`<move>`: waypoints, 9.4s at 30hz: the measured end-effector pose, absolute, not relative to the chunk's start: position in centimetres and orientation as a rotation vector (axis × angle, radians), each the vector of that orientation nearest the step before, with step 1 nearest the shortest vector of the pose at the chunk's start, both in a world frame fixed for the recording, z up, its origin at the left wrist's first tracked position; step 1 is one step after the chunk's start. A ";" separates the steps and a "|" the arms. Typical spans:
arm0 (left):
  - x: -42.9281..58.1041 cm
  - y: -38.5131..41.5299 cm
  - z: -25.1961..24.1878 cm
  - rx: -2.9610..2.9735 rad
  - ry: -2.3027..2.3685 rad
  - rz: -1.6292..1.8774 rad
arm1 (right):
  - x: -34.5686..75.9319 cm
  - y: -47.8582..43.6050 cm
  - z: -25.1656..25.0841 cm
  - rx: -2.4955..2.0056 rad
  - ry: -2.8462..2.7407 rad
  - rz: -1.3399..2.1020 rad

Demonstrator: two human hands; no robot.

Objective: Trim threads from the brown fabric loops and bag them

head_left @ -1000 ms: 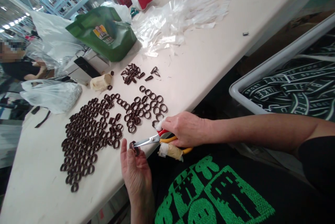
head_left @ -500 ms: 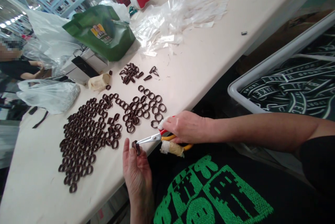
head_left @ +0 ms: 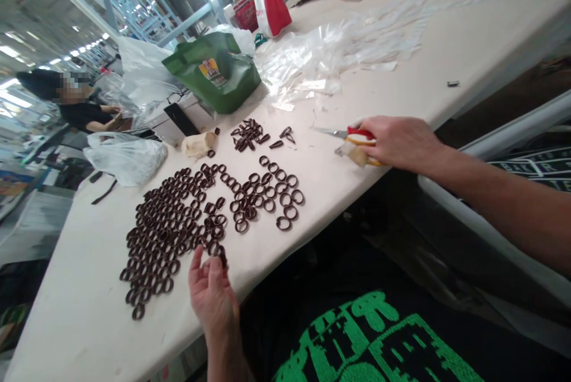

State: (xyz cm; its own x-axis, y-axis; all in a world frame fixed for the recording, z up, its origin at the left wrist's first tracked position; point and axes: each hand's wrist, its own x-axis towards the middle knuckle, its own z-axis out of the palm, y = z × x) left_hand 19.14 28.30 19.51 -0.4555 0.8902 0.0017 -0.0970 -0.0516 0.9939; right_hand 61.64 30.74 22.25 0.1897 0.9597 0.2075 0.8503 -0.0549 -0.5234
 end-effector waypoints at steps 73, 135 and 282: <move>21.8 37.3 16.4 2.669 1.388 0.272 | 48.2 46.2 15.3 -0.858 -2.347 0.052; 34.0 51.5 15.1 2.839 1.120 0.686 | 60.1 50.4 15.1 -1.106 -2.272 0.047; 14.6 43.8 20.5 2.188 2.241 0.549 | 49.9 48.4 16.9 -1.351 -2.009 0.510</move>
